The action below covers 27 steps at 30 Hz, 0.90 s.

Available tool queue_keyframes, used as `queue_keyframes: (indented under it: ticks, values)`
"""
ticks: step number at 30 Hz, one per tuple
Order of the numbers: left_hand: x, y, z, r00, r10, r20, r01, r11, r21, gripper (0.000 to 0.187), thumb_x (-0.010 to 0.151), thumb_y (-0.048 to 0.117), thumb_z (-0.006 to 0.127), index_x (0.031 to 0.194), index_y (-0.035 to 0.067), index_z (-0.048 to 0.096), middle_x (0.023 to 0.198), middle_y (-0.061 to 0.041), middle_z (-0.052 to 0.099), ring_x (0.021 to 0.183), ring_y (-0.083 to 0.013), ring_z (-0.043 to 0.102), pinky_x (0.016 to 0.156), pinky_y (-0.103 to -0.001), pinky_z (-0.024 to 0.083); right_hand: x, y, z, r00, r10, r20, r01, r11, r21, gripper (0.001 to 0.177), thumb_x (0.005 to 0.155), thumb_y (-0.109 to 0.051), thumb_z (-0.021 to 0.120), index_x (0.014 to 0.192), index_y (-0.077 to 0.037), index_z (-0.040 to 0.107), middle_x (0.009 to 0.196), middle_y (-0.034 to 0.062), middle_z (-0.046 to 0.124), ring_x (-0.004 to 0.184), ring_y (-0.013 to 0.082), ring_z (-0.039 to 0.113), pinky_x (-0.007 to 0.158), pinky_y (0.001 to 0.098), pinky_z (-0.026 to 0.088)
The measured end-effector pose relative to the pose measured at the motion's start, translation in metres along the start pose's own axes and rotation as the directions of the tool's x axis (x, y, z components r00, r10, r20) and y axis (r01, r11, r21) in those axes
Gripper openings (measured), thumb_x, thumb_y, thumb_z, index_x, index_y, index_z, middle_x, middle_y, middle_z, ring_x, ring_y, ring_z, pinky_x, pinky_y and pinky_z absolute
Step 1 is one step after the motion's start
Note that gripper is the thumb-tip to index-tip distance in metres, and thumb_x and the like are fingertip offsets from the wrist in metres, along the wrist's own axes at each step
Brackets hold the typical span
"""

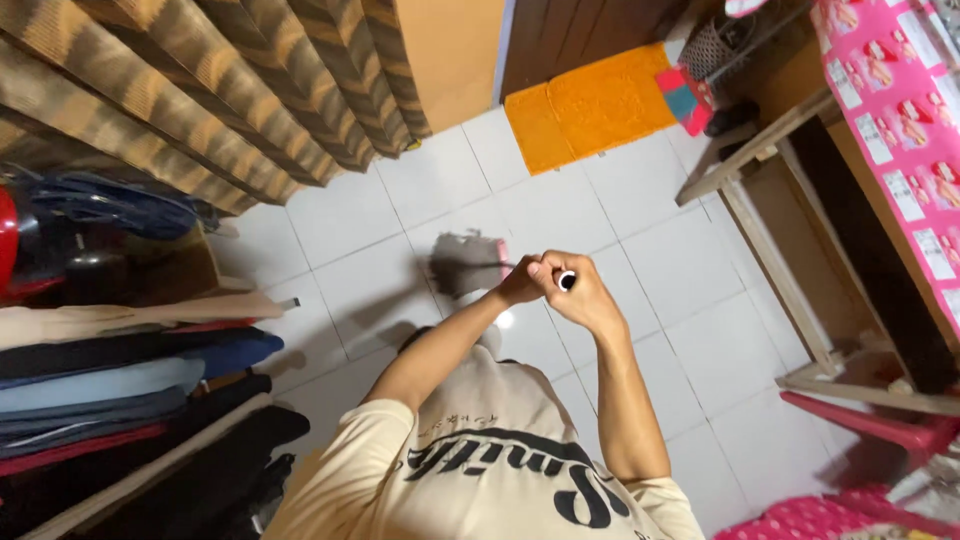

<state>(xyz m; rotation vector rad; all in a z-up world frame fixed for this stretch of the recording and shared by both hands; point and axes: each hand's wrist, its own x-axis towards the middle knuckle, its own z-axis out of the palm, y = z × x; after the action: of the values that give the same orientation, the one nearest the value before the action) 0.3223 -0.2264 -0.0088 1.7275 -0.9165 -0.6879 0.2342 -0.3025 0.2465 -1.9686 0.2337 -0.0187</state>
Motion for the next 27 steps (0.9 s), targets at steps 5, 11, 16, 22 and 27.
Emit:
queue_keyframes:
  ticks: [5, 11, 16, 22, 27]
  values:
    - [0.036, -0.043, 0.039, 0.977, 0.209, 0.047, -0.203, 0.973, -0.109, 0.015, 0.089, 0.02, 0.067, 0.091, 0.005, 0.064, 0.084, -0.01, 0.072, 0.079, -0.0198, 0.069, 0.07, -0.036, 0.055, 0.002, 0.009, -0.018, 0.998, -0.058, 0.039, 0.059, 0.998, -0.022, 0.028, 0.099, -0.022, 0.067, 0.08, -0.002, 0.064, 0.065, 0.0019, 0.058, 0.065, 0.0116, 0.051, 0.063, 0.0294, 0.048]
    - [0.053, 0.004, 0.009, 0.967, 0.132, 0.218, -0.136, 0.991, 0.004, 0.016, 0.089, 0.019, 0.063, 0.094, 0.004, 0.066, 0.092, -0.012, 0.075, 0.089, -0.0263, 0.072, 0.076, -0.04, 0.056, 0.01, 0.021, -0.024, 0.997, -0.048, -0.065, 0.054, 0.994, 0.094, 0.03, 0.099, -0.025, 0.069, 0.079, -0.003, 0.062, 0.069, -0.002, 0.058, 0.067, 0.0093, 0.049, 0.061, 0.0292, 0.045]
    - [0.043, 0.032, -0.047, 0.95, 0.043, 0.309, -0.067, 0.995, 0.067, 0.021, 0.088, 0.021, 0.062, 0.099, 0.004, 0.065, 0.098, -0.016, 0.075, 0.094, -0.0328, 0.071, 0.078, -0.043, 0.055, 0.029, 0.022, -0.003, 0.993, 0.031, -0.111, -0.016, 0.992, 0.126, 0.036, 0.097, -0.027, 0.072, 0.073, -0.005, 0.058, 0.062, -0.0046, 0.047, 0.062, 0.0072, 0.042, 0.053, 0.029, 0.037]
    - [0.02, 0.022, -0.119, 0.946, 0.043, 0.322, -0.098, 0.983, 0.158, 0.024, 0.088, 0.021, 0.058, 0.104, 0.005, 0.066, 0.102, -0.02, 0.073, 0.098, -0.0398, 0.069, 0.08, -0.046, 0.055, 0.062, 0.016, 0.041, 0.995, -0.035, -0.09, 0.054, 0.977, 0.208, 0.039, 0.097, -0.03, 0.074, 0.073, -0.005, 0.058, 0.063, -0.0052, 0.046, 0.063, 0.0071, 0.041, 0.054, 0.0283, 0.038]
    - [0.002, -0.037, -0.171, 0.948, -0.193, 0.252, 0.042, 0.864, 0.501, 0.019, 0.082, 0.011, 0.056, 0.084, 0.0, 0.071, 0.092, -0.025, 0.072, 0.09, -0.0426, 0.07, 0.083, -0.051, 0.055, 0.098, 0.004, 0.08, 0.995, -0.095, -0.005, 0.093, 0.96, 0.264, 0.037, 0.099, -0.031, 0.072, 0.076, -0.004, 0.06, 0.069, -0.0029, 0.052, 0.068, 0.0078, 0.044, 0.058, 0.0283, 0.039]
